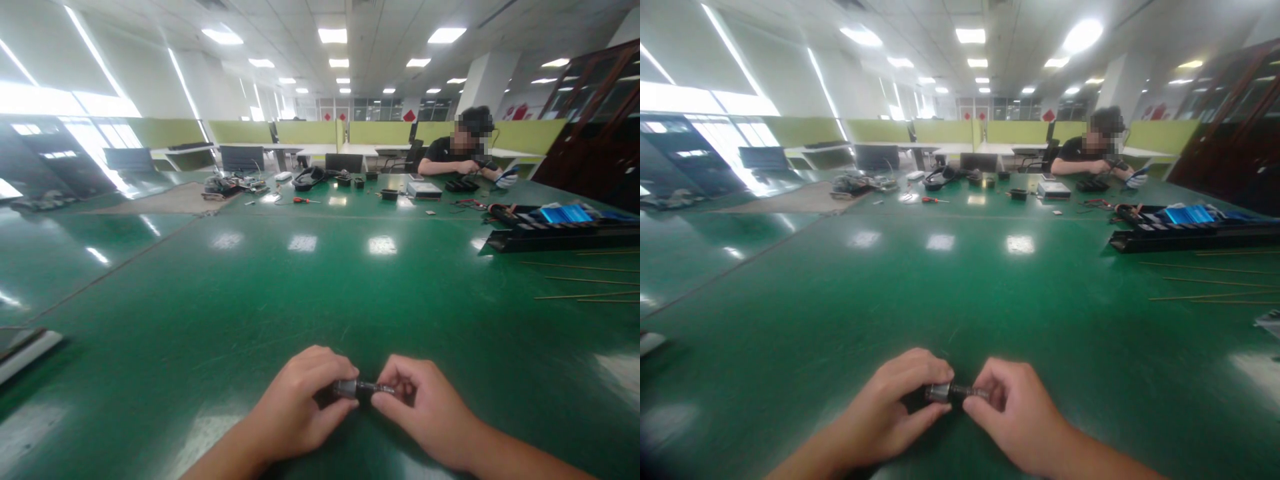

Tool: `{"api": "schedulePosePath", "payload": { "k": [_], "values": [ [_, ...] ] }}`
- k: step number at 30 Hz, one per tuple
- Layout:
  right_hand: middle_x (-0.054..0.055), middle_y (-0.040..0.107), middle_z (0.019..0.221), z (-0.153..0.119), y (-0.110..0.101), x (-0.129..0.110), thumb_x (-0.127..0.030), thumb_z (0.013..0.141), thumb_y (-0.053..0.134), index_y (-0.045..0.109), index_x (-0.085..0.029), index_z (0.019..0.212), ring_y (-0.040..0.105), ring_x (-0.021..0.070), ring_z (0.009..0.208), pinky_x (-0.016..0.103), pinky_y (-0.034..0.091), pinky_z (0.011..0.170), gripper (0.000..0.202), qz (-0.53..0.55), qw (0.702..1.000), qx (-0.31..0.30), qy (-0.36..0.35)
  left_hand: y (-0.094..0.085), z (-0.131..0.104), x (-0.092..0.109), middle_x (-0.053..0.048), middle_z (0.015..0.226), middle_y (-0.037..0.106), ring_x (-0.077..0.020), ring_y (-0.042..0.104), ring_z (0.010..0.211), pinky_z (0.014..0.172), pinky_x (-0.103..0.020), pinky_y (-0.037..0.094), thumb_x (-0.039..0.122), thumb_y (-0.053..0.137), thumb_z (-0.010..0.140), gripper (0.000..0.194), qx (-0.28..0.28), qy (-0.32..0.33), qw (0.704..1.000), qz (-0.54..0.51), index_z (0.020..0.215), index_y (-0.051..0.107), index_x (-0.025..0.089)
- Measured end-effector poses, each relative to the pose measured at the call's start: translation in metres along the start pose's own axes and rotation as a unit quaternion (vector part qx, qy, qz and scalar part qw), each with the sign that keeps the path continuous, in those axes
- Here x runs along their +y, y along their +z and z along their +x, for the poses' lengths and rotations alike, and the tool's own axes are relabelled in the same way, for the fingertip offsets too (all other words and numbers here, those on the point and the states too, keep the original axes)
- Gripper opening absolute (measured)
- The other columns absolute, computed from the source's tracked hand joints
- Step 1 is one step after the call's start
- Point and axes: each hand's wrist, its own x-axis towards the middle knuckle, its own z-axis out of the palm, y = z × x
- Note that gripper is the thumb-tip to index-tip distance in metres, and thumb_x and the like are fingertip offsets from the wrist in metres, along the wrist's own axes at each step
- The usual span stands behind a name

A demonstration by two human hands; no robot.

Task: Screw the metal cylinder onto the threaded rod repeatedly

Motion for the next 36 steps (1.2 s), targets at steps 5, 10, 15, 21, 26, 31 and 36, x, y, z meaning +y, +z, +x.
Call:
{"api": "schedulePosePath", "payload": {
  "k": [5,10,15,21,26,31,36],
  "values": [
    [-0.002,0.059,0.063,-0.0006,0.0004,-0.0005,-0.023,0.081,0.068,0.061,-0.017,0.074,0.052,0.0123,0.058,0.023,0.039,0.055,0.011,0.006,1.0,0.001,0.0,-0.0009,-0.0003,-0.0019,-0.004,0.097,0.071,-0.0179,0.063,0.087,0.078,-0.03,0.049,0.015,0.068,0.085,0.023,-0.003,0.002,1.0,0.005,0.107,0.064,0.021],
    [-0.003,0.058,0.062,-0.0007,0.0004,0.002,-0.022,0.08,0.068,0.06,-0.018,0.073,0.051,0.012,0.058,0.022,0.038,0.055,0.011,0.01,1.0,0.0,0.0,-0.0019,-0.0009,-0.0024,-0.005,0.097,0.071,-0.0183,0.063,0.087,0.079,-0.03,0.049,0.014,0.068,0.084,0.024,0.003,0.015,1.0,0.011,0.108,0.064,0.02],
    [-0.002,0.058,0.063,-0.0006,-0.0005,0.0038,-0.023,0.081,0.068,0.062,-0.018,0.075,0.051,0.0124,0.059,0.023,0.038,0.055,0.01,0.016,1.0,-0.002,0.001,-0.0023,-0.0013,-0.0022,-0.007,0.097,0.072,-0.0194,0.064,0.086,0.078,-0.031,0.049,0.016,0.067,0.085,0.023,0.005,0.017,1.0,0.013,0.107,0.064,0.02],
    [-0.003,0.057,0.061,-0.0005,-0.0014,0.0044,-0.025,0.081,0.068,0.061,-0.018,0.073,0.05,0.0123,0.058,0.023,0.038,0.056,0.013,0.025,1.0,0.003,0.002,-0.0039,-0.0017,-0.0034,-0.007,0.097,0.071,-0.019,0.064,0.086,0.078,-0.031,0.05,0.016,0.068,0.085,0.021,0.011,0.013,1.0,0.019,0.105,0.064,0.02],
    [-0.003,0.056,0.062,-0.0003,-0.0022,0.0042,-0.026,0.081,0.068,0.059,-0.018,0.073,0.05,0.0122,0.058,0.024,0.037,0.057,0.014,0.028,1.0,0.012,0.003,-0.0051,-0.0028,-0.0044,-0.006,0.098,0.072,-0.0197,0.064,0.088,0.079,-0.032,0.051,0.016,0.068,0.084,0.024,0.016,0.007,1.0,0.025,0.108,0.064,0.021],
    [-0.003,0.055,0.062,-0.0001,-0.0022,0.0049,-0.028,0.082,0.067,0.058,-0.018,0.073,0.048,0.0119,0.057,0.024,0.036,0.055,0.016,0.047,0.999,0.001,0.009,-0.0053,-0.005,-0.0054,-0.006,0.101,0.072,-0.0202,0.065,0.09,0.082,-0.034,0.051,0.015,0.068,0.085,0.027,0.026,0.004,0.999,0.04,0.11,0.063,0.022],
    [-0.003,0.054,0.062,-0.0006,-0.0018,0.0061,-0.027,0.082,0.067,0.057,-0.018,0.073,0.049,0.0118,0.058,0.023,0.036,0.054,0.017,0.058,0.998,-0.001,0.011,-0.0066,-0.0049,-0.0048,-0.008,0.098,0.072,-0.0205,0.066,0.089,0.081,-0.033,0.052,0.016,0.068,0.084,0.025,0.039,0.011,0.998,0.04,0.109,0.065,0.021]
  ]
}}
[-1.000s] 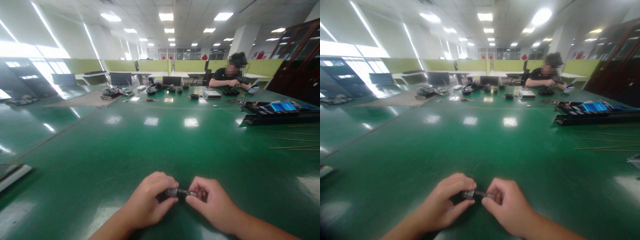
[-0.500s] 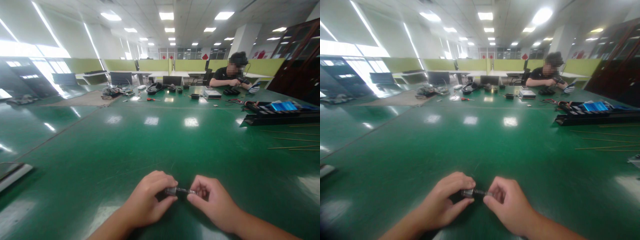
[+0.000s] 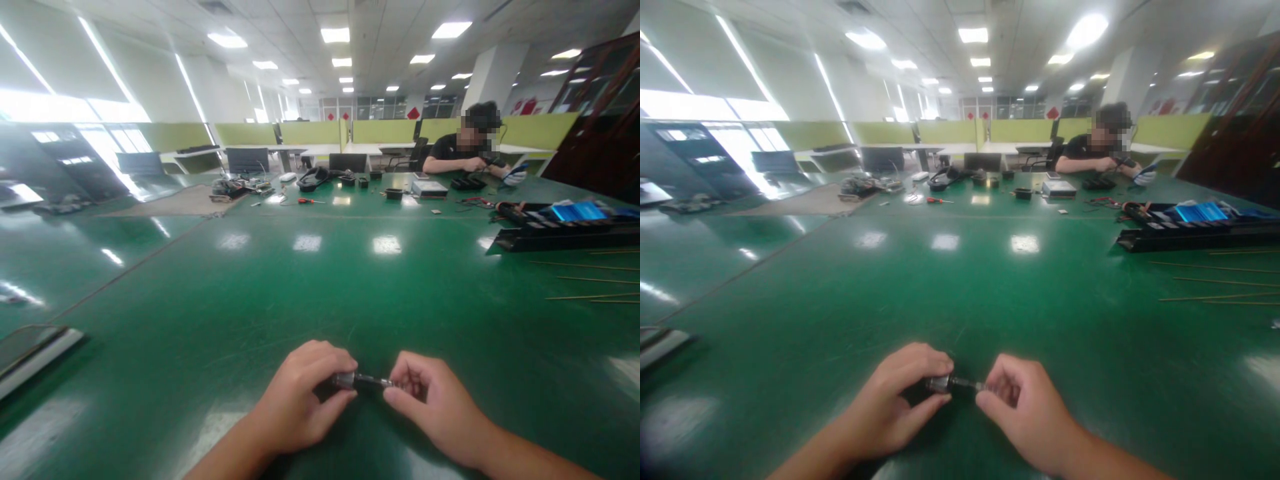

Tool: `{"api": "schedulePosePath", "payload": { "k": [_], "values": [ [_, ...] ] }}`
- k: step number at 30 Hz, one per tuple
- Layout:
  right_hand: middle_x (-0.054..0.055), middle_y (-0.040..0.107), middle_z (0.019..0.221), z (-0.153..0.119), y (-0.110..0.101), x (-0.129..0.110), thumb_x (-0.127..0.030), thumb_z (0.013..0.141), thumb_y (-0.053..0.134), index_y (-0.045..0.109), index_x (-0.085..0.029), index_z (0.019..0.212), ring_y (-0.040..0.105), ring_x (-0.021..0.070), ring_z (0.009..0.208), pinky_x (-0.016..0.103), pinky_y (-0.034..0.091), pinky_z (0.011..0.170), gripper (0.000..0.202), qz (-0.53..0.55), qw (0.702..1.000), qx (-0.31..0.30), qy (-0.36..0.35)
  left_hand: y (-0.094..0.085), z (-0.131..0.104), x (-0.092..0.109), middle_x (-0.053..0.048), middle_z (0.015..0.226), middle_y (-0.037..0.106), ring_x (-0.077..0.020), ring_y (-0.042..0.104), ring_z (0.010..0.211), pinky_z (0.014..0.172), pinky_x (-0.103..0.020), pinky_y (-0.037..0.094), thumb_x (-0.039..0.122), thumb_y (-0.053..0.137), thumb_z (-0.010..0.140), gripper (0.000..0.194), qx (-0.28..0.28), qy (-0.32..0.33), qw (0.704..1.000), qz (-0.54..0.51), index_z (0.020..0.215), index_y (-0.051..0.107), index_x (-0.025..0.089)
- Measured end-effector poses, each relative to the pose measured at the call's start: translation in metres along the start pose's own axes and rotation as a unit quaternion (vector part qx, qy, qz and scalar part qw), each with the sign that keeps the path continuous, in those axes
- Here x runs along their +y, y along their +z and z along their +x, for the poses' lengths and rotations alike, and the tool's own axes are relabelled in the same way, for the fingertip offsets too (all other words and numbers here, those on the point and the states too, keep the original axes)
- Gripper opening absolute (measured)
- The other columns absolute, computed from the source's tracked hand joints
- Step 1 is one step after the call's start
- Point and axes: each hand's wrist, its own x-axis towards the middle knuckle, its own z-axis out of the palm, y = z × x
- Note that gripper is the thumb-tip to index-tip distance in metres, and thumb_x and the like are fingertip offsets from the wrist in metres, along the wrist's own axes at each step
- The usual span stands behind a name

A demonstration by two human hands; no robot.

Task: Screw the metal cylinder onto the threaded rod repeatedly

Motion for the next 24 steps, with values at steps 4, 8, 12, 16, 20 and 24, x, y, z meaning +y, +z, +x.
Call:
{"api": "schedulePosePath", "payload": {
  "k": [4,8,12,16,20,24],
  "values": [
    [-0.004,0.052,0.062,0.0,0.0,0.0,-0.027,0.083,0.066,0.056,-0.018,0.072,0.047,0.0119,0.058,0.023,0.036,0.055,0.018,0.006,1.0,0.0,-0.006,-0.001,0.0,0.001,-0.006,0.098,0.072,-0.0201,0.065,0.088,0.081,-0.033,0.051,0.017,0.069,0.083,0.026,-0.001,-0.009,1.0,0.004,0.109,0.065,0.022],
    [-0.004,0.051,0.062,0.0,0.0,0.001,-0.028,0.084,0.066,0.056,-0.017,0.073,0.045,0.0115,0.058,0.023,0.035,0.055,0.018,0.015,1.0,-0.001,-0.001,-0.001,-0.001,0.001,-0.006,0.1,0.072,-0.0206,0.065,0.089,0.082,-0.035,0.05,0.017,0.068,0.084,0.027,-0.008,-0.02,1.0,0.008,0.11,0.064,0.022],
    [-0.003,0.052,0.063,0.0,0.0,0.001,-0.028,0.084,0.067,0.057,-0.017,0.074,0.047,0.0121,0.059,0.024,0.035,0.055,0.017,0.015,1.0,-0.001,-0.002,-0.001,-0.002,0.001,-0.006,0.099,0.072,-0.0207,0.065,0.088,0.081,-0.035,0.051,0.018,0.068,0.084,0.025,-0.012,-0.021,1.0,0.008,0.108,0.065,0.022],
    [-0.003,0.051,0.062,-0.002,-0.002,0.002,-0.032,0.085,0.067,0.056,-0.017,0.076,0.046,0.0119,0.057,0.024,0.035,0.055,0.021,0.052,0.998,-0.014,-0.013,-0.001,-0.001,-0.002,-0.007,0.103,0.071,-0.0204,0.065,0.091,0.082,-0.035,0.052,0.018,0.067,0.086,0.039,0.011,-0.013,0.999,0.029,0.124,0.061,0.023],
    [-0.002,0.055,0.063,-0.002,-0.004,0.004,-0.04,0.089,0.064,0.055,-0.017,0.079,0.048,0.0115,0.054,0.024,0.037,0.054,0.027,0.119,0.992,-0.037,-0.016,-0.002,0.002,-0.01,-0.008,0.109,0.071,-0.0218,0.064,0.101,0.092,-0.039,0.051,0.018,0.067,0.089,0.041,0.081,-0.006,0.994,0.076,0.13,0.06,0.023],
    [-0.001,0.057,0.063,-0.001,-0.003,0.006,-0.044,0.09,0.065,0.056,-0.016,0.079,0.049,0.0111,0.054,0.023,0.037,0.052,0.031,0.133,0.99,-0.037,-0.019,-0.006,0.004,-0.016,-0.008,0.109,0.072,-0.023,0.065,0.1,0.094,-0.04,0.051,0.03,0.068,0.09,0.036,0.143,-0.108,0.98,0.081,0.124,0.066,0.023]
  ]
}}
